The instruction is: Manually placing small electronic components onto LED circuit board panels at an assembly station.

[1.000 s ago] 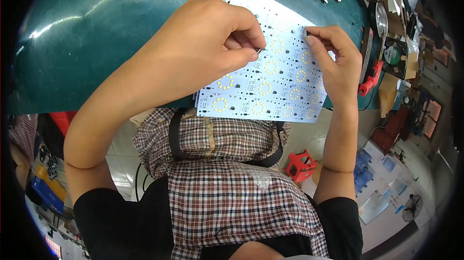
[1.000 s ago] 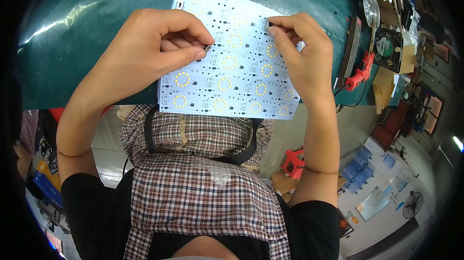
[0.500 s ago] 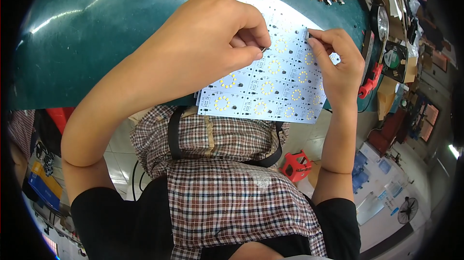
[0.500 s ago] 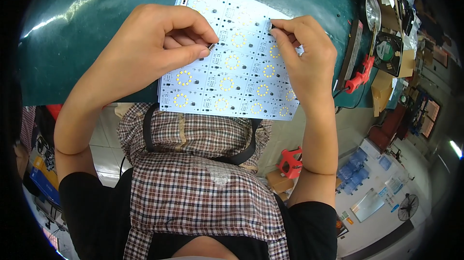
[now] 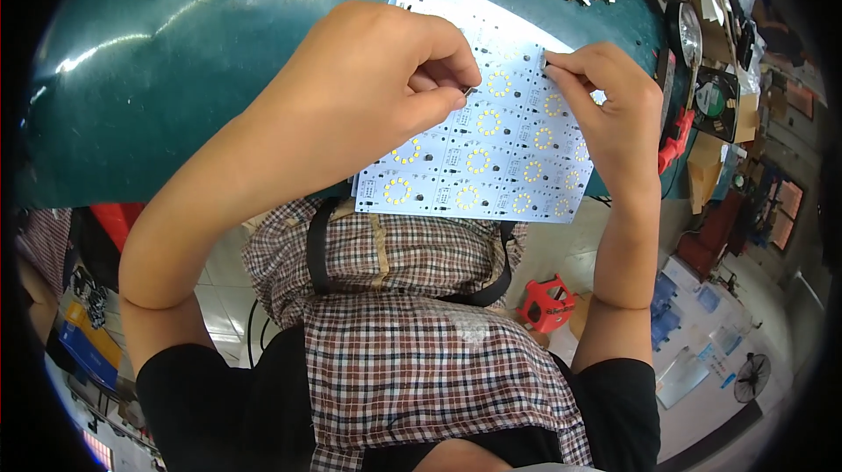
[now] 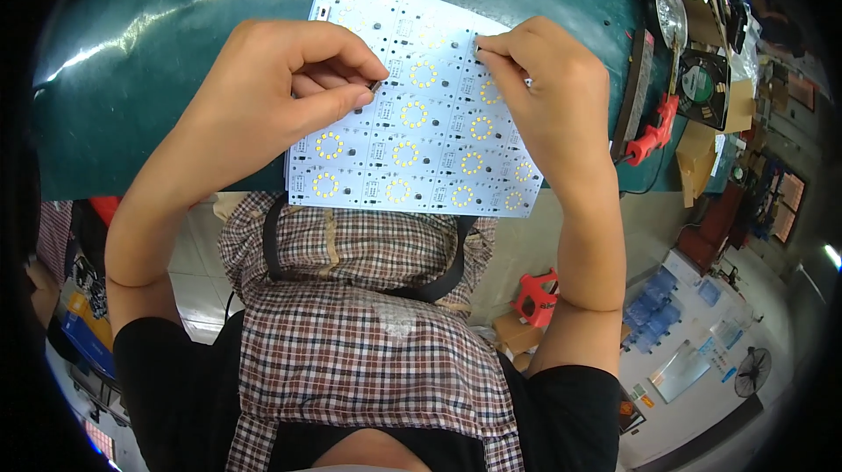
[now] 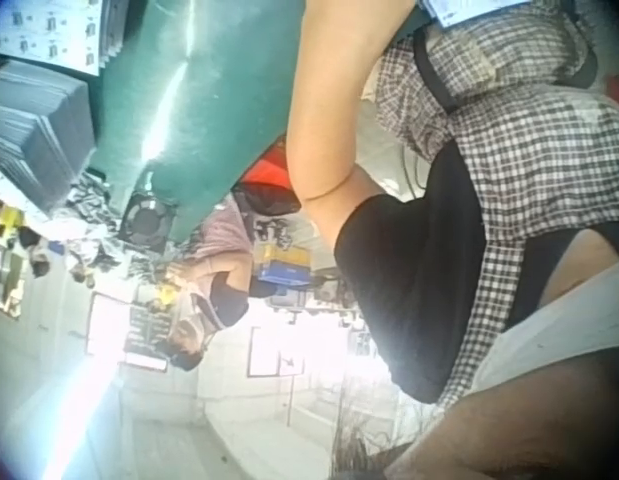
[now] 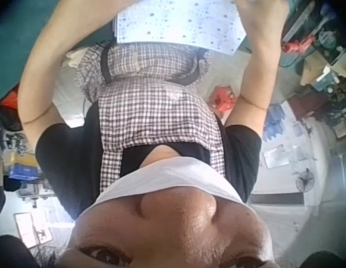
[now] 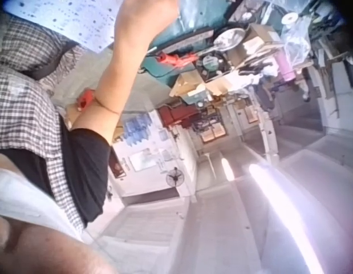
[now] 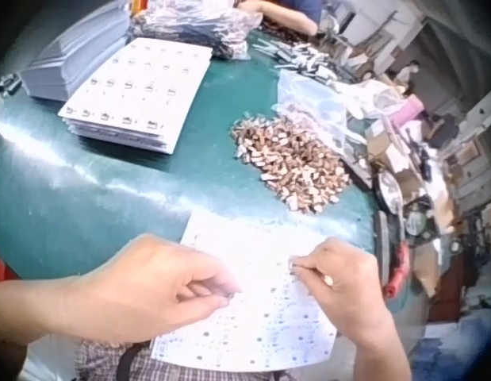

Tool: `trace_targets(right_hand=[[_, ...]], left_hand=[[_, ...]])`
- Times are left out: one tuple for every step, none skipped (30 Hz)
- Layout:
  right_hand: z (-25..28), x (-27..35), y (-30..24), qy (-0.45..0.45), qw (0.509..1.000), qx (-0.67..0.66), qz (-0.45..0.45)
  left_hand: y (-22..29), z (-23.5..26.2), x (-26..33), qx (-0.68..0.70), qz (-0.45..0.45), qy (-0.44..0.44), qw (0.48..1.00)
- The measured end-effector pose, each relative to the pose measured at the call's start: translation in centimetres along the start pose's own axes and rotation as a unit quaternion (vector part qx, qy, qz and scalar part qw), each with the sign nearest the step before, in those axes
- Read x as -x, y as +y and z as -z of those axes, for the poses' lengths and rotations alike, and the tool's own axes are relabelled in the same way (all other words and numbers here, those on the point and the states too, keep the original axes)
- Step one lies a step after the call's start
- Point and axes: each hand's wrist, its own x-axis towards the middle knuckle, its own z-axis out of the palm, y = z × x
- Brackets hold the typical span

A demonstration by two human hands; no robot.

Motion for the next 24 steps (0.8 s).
trace_targets(right_hand=[[-0.1, 0.0, -0.1, 0.006, 1.0, 0.0, 0.0], [-0.3, 0.0, -0.3, 0.007, 1.0, -0.006, -0.012], [-0.4, -0.1, -0.4, 0.008, 1.0, -0.013, -0.024], [-0.2, -0.1, -0.3, 0.015, 0.999, -0.013, -0.026], [0.0, -0.2, -0.1, -0.004, 0.999, -0.025, -0.022], [0.2, -0.4, 0.1, -0.023, 0.999, -0.038, -0.017], [0.5, -0.8, 0.8, -0.015, 0.999, -0.041, -0.019], [0.8, -1.3, 1.9, 0.022, 0.999, -0.028, -0.033], [1.0, -1.9, 3.3, 0.06, 0.997, -0.016, -0.048], [0.8, -2.5, 4.8, 0.088, 0.995, 0.01, -0.038], [0.4, -3.2, 5.5, 0.099, 0.994, 0.003, -0.042], [0.0, -3.7, 6.0, 0.084, 0.994, 0.025, -0.062], [-0.4, -4.1, 6.6, 0.066, 0.993, 0.044, -0.082], [-0.8, -4.1, 7.2, 0.067, 0.994, 0.011, -0.082], [-1.1, -3.9, 7.5, 0.076, 0.993, 0.0, -0.087], [-1.1, -3.8, 7.1, 0.068, 0.993, 0.014, -0.098], [-1.1, -3.7, 6.7, 0.06, 0.992, 0.028, -0.109], [-1.2, -3.5, 6.6, 0.066, 0.991, 0.019, -0.113], [-1.1, -3.4, 6.6, 0.07, 0.989, -0.015, -0.133], [-0.9, -3.2, 6.6, 0.073, 0.984, -0.048, -0.152], [-0.7, -3.0, 6.5, 0.077, 0.983, -0.055, -0.156], [-0.5, -2.7, 6.2, 0.087, 0.983, -0.069, -0.146], [-0.2, -2.4, 5.9, 0.096, 0.982, -0.082, -0.137], [0.1, -2.0, 5.5, 0.086, 0.978, -0.109, -0.152]], left_hand=[[0.1, 0.0, 0.0, -0.005, -0.003, -0.002, 1.0], [0.3, -0.1, 0.0, -0.009, -0.009, 0.013, 1.0], [0.3, -0.1, -0.1, -0.014, -0.015, 0.026, 0.999], [0.1, -0.1, -0.3, -0.019, -0.019, 0.023, 0.999], [-0.2, -0.2, -0.6, -0.069, -0.049, 0.044, 0.995], [-0.5, -0.2, -0.9, -0.12, -0.079, 0.063, 0.988], [-0.7, -0.1, -1.3, -0.126, -0.082, 0.059, 0.987], [-0.7, 0.0, -1.6, -0.182, -0.107, 0.074, 0.975], [-0.7, 0.1, -1.7, -0.236, -0.132, 0.088, 0.959], [-0.5, 0.0, -1.9, -0.246, -0.135, 0.079, 0.957], [-0.3, 0.1, -2.0, -0.247, -0.122, 0.088, 0.957], [-0.2, 0.1, -2.1, -0.249, -0.109, 0.097, 0.958], [-0.1, 0.1, -2.2, -0.261, -0.108, 0.089, 0.955], [-0.1, 0.0, -2.3, -0.252, -0.098, 0.088, 0.959], [-0.1, 0.0, -2.5, -0.244, -0.088, 0.088, 0.962], [-0.2, 0.0, -2.5, -0.253, -0.087, 0.082, 0.96], [-0.2, 0.0, -2.5, -0.244, -0.081, 0.096, 0.962], [-0.2, 0.0, -2.5, -0.233, -0.076, 0.109, 0.963], [-0.2, 0.0, -2.6, -0.241, -0.075, 0.104, 0.962], [-0.1, -0.1, -2.6, -0.235, -0.069, 0.11, 0.963], [-0.1, -0.2, -2.7, -0.228, -0.063, 0.115, 0.965], [-0.2, -0.2, -2.7, -0.235, -0.06, 0.111, 0.964], [-0.3, -0.3, -2.7, -0.251, -0.068, 0.119, 0.958], [-0.3, -0.5, -2.8, -0.266, -0.076, 0.127, 0.953]])
